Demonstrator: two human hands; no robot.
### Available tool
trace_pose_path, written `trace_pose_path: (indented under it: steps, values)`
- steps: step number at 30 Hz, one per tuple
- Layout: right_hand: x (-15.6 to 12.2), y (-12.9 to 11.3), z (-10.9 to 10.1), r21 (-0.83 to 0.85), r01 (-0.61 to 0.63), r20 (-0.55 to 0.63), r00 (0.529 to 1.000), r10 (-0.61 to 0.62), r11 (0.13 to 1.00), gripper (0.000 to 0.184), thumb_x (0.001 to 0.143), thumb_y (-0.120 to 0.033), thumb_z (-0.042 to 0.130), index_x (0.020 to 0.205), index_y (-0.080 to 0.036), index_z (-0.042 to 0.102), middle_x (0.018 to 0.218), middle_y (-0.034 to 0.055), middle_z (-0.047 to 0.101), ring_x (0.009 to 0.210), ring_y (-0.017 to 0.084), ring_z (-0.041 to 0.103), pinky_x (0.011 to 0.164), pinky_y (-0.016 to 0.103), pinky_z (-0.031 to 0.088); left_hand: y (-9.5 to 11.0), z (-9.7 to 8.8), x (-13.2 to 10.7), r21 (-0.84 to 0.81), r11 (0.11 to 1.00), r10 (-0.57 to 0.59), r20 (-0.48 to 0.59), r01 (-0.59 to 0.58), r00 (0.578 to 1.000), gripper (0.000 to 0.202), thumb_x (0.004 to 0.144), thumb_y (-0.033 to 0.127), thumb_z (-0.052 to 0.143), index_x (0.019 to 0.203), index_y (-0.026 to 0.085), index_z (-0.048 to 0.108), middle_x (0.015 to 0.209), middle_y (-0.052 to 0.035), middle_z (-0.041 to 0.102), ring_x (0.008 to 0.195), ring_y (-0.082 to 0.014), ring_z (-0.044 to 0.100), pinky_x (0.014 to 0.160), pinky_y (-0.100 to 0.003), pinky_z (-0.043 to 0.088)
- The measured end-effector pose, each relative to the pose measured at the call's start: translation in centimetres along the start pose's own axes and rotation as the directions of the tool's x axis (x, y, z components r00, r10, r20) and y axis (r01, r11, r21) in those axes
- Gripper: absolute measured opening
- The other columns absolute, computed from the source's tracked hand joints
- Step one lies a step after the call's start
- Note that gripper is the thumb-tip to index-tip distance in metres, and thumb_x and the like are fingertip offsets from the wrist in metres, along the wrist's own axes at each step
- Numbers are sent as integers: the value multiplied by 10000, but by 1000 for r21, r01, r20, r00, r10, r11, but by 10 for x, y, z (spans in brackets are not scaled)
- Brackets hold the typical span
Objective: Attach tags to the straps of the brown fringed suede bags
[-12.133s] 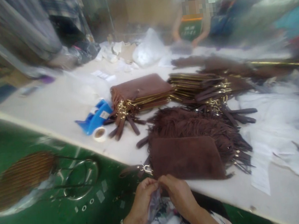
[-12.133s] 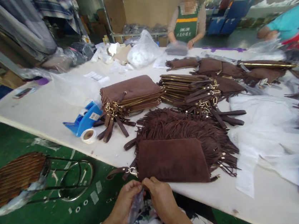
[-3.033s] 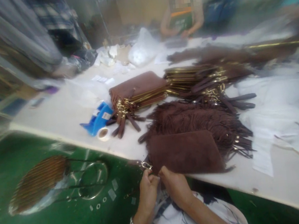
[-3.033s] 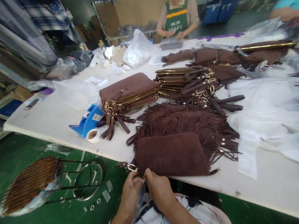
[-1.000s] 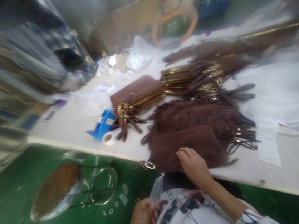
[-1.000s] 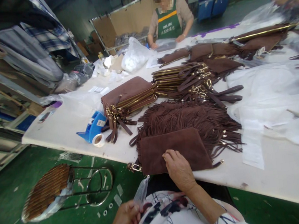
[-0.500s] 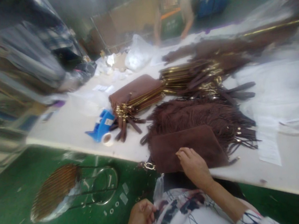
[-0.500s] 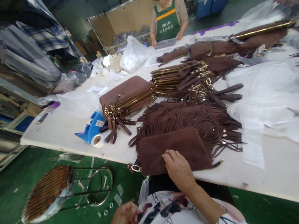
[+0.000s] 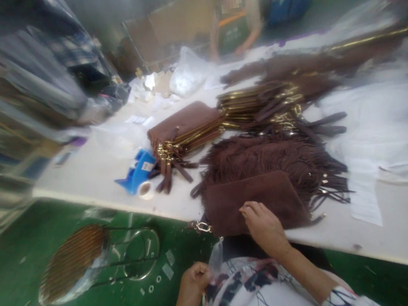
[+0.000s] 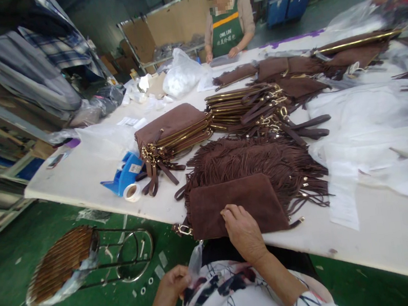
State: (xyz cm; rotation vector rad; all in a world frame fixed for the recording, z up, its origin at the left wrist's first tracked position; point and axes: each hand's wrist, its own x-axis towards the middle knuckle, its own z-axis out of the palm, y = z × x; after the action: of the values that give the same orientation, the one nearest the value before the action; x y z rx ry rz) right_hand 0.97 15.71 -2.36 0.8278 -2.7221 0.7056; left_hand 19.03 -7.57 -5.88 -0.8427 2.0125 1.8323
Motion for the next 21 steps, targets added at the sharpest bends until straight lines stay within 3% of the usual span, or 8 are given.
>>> trace_pose_path:
  steps: [7,10,13,15,17,19,21]
  values:
    - [0,1,-1,-1,-16,38,999,16,1000,208,907,-140,501,1079,-204,600,1123,72,601,994,219,535,898,353,430,-9,-5,-3,8,1000,-20,4,20,1000,442,666,573,702,727,141,632,579,2,581,480,-109,444,482,-237,303]
    - [1,1,1,-1,-10,15,1000,10,1000,207,907,-139,493,1067,-207,606,1113,74,606,980,214,543,885,348,436,-16,-12,-7,128,991,-33,-24,36,999,321,711,482,653,698,164,614,578,1,573,514,-147,489,508,-259,334]
    - [-1,0,1,15,-9,5,1000,9,1000,194,922,-175,484,1065,-205,612,1111,79,610,991,217,547,889,357,437,-7,-22,-15,316,948,67,-158,-13,985,240,788,384,571,651,188,587,611,-8,581,618,-195,555,608,-301,409]
    - [-4,1,0,45,32,17,999,-32,999,241,927,-298,519,1132,-199,598,1154,94,604,1034,237,542,897,383,439,12,-22,-18,441,894,222,-275,-82,936,227,844,379,525,760,195,627,776,-39,643,762,-228,604,722,-342,458]
    - [-8,4,-4,64,116,51,992,-119,991,420,897,-424,564,1254,-204,545,1249,110,577,1097,268,522,908,417,434,38,-17,-12,551,812,416,-316,-192,853,256,896,370,480,1021,204,630,1105,-86,638,1008,-256,597,866,-379,468]
    - [-10,9,-12,61,182,97,978,-187,981,508,879,-435,595,1335,-236,491,1332,99,544,1141,283,504,928,438,419,63,-10,1,700,645,604,-223,-305,765,345,928,323,443,1240,211,541,1346,-106,517,1221,-262,491,1012,-408,406]
    - [-7,15,-22,34,177,138,974,-180,984,468,881,-383,611,1323,-271,505,1352,68,542,1150,274,501,941,431,407,81,-5,18,852,393,701,-34,-346,712,383,931,303,453,1297,209,519,1354,-110,520,1254,-280,457,1068,-448,347]
